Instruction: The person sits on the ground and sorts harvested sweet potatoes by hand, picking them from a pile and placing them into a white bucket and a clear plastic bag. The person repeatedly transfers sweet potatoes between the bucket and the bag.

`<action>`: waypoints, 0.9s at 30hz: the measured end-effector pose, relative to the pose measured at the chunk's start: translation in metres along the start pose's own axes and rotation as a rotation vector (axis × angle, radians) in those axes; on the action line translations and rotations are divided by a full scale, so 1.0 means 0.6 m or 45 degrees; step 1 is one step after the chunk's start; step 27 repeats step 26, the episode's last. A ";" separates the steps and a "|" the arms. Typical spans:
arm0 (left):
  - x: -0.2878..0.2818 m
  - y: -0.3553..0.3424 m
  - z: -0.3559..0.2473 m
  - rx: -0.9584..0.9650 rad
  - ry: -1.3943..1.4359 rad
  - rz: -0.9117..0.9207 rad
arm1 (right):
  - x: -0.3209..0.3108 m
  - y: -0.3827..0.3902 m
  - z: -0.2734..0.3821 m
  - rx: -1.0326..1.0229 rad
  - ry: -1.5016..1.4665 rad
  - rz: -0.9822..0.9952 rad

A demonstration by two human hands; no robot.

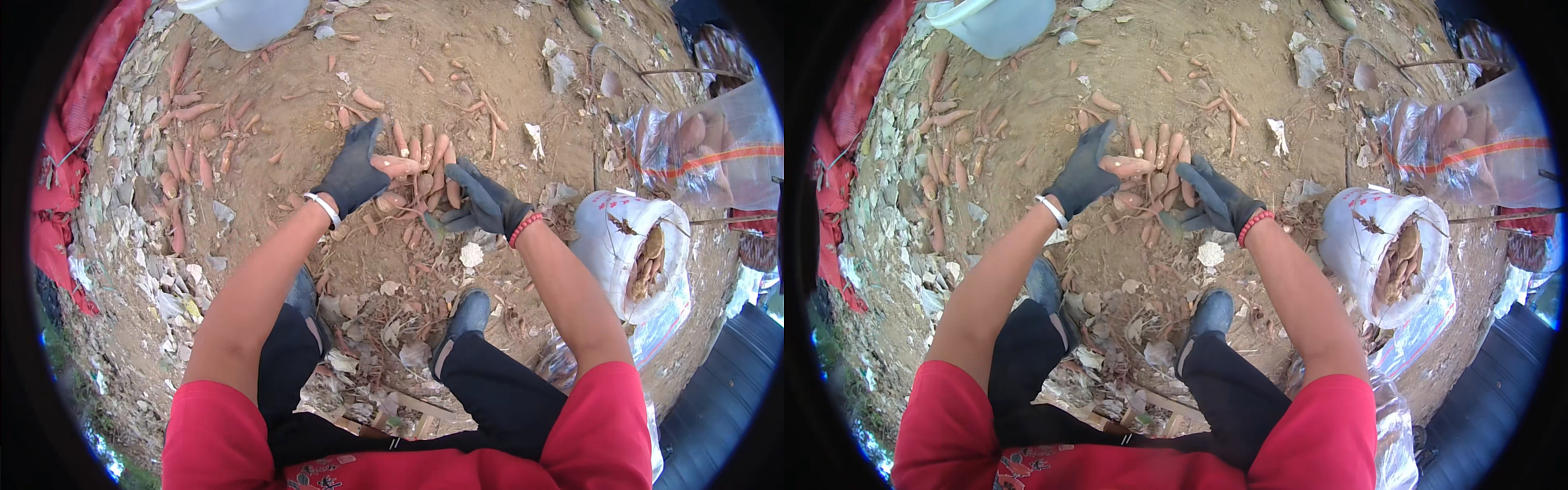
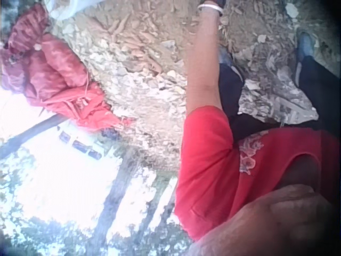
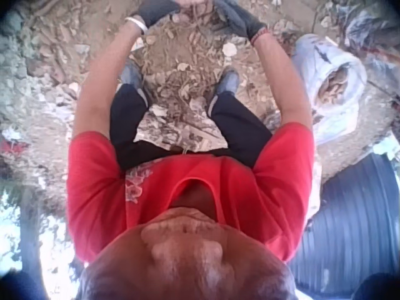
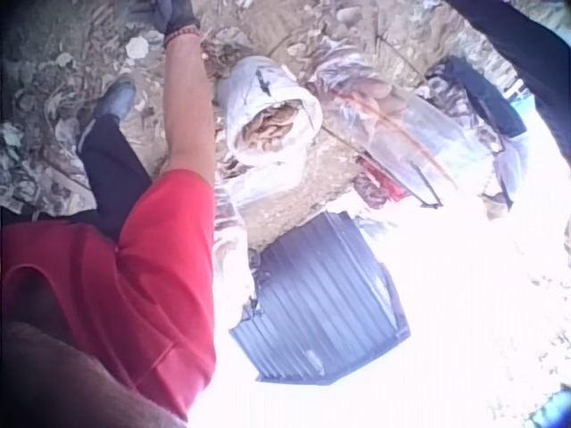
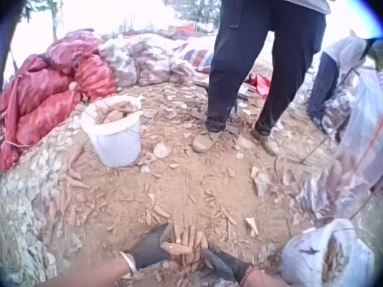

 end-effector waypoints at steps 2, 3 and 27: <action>-0.016 0.010 -0.005 -0.114 -0.122 -0.133 | -0.007 -0.009 -0.007 0.062 -0.047 0.005; -0.013 0.012 0.008 -0.259 0.107 -0.038 | -0.012 -0.016 -0.009 0.094 -0.070 0.005; 0.045 0.110 -0.384 0.396 0.671 0.378 | -0.103 0.306 0.080 -0.517 -0.130 0.060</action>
Point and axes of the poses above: each hand's wrist, its own y-axis away from the middle knuckle, its own x-axis out of the palm, z = x × y, the point moved 1 cm from there along -y, towards the middle knuckle, and after that the axes turned 15 degrees about -z, right-handed, at the moved point
